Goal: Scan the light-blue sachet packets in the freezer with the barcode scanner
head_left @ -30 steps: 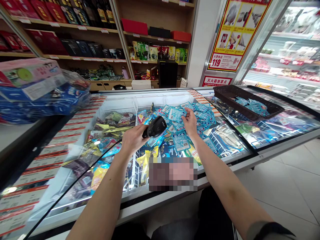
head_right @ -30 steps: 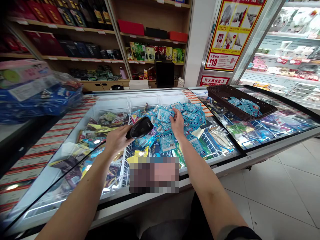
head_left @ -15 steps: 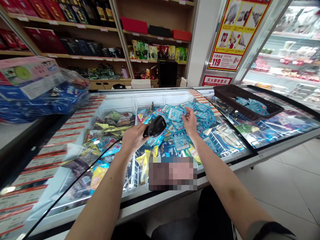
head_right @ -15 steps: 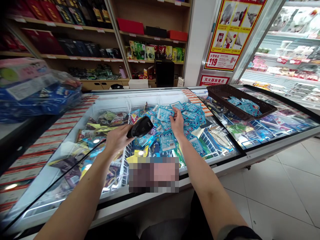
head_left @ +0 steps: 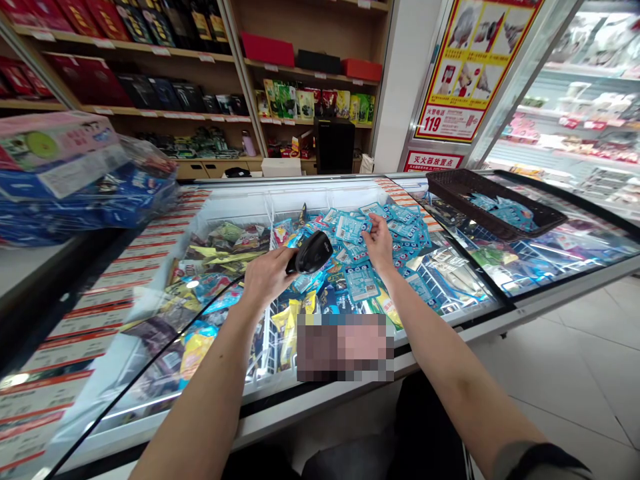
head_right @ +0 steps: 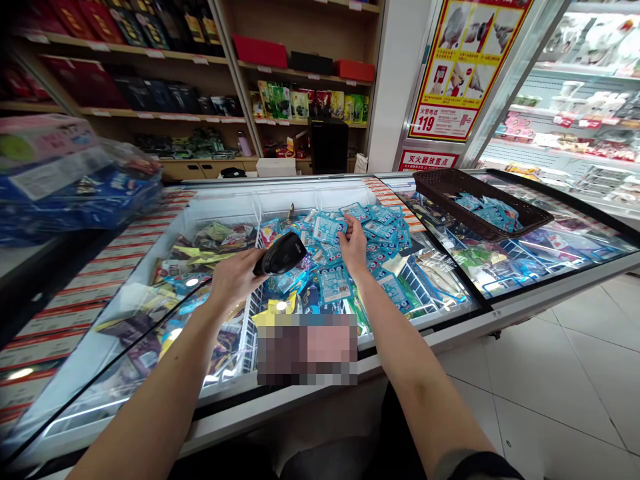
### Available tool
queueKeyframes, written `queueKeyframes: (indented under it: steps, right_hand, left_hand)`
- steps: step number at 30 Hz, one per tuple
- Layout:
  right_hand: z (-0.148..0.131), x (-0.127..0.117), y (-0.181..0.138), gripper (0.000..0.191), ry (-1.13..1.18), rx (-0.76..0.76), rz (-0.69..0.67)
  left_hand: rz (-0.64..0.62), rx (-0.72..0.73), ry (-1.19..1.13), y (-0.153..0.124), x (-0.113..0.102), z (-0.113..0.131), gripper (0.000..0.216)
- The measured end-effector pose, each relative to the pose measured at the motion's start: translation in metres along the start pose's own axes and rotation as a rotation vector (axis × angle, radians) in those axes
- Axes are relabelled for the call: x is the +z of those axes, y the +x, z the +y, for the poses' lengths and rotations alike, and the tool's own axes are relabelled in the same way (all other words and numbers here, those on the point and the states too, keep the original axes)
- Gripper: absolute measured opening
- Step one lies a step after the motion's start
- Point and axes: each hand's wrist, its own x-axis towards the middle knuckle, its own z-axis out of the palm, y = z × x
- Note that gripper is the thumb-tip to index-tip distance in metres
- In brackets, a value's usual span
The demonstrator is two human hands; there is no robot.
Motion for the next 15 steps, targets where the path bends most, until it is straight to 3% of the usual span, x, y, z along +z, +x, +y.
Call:
queueKeyframes:
  steps: [8, 15]
  right_hand:
    - [-0.008, -0.004, -0.001, 0.036, -0.057, -0.041, 0.005]
    - [-0.012, -0.009, 0.0, 0.031, -0.174, -0.006, 0.108]
  left_hand:
    - [0.013, 0.019, 0.007, 0.0, 0.0, 0.0, 0.034]
    - [0.025, -0.01, 0.06, 0.0, 0.002, -0.001, 0.031]
